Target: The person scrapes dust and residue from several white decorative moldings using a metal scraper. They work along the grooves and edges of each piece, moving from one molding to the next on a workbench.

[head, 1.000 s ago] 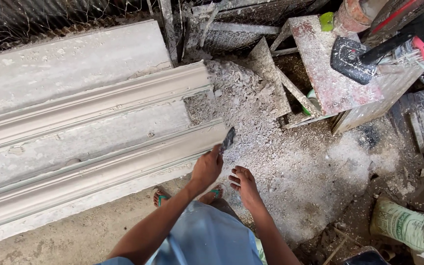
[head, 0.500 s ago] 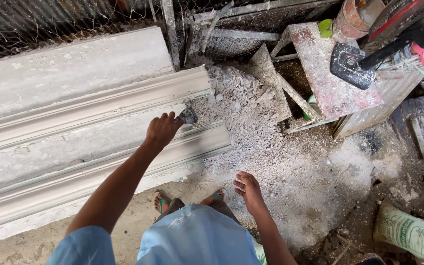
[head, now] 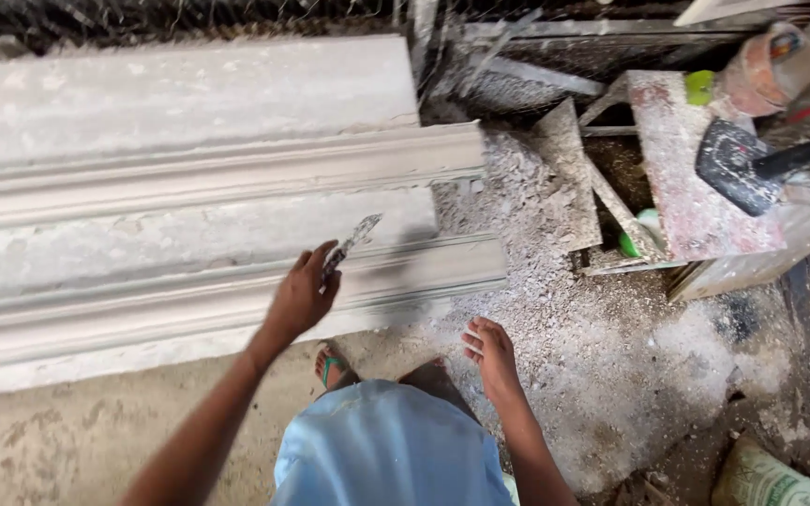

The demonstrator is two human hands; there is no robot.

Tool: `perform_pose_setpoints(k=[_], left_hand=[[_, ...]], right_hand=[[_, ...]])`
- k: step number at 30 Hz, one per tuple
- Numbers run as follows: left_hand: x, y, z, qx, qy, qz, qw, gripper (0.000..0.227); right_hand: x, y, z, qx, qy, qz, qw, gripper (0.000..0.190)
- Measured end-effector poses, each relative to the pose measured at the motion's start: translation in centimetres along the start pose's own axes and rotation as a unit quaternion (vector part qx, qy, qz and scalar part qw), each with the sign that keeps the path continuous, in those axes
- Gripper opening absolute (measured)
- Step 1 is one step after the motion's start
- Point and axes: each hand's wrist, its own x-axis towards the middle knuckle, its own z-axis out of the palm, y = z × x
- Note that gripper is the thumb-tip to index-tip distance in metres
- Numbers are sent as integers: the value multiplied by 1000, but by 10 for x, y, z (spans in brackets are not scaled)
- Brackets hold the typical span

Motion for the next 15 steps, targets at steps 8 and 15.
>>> perform_pose_setpoints(k=[8,15], left_hand=[[-140,40,92,-256,177,-158,937,77],[-127,131,120,-363,174,-365,840,81]], right_hand=[[1,-39,70,-185,-80,-118,972,27],[47,-82,83,-372,-267,-344,820,27]])
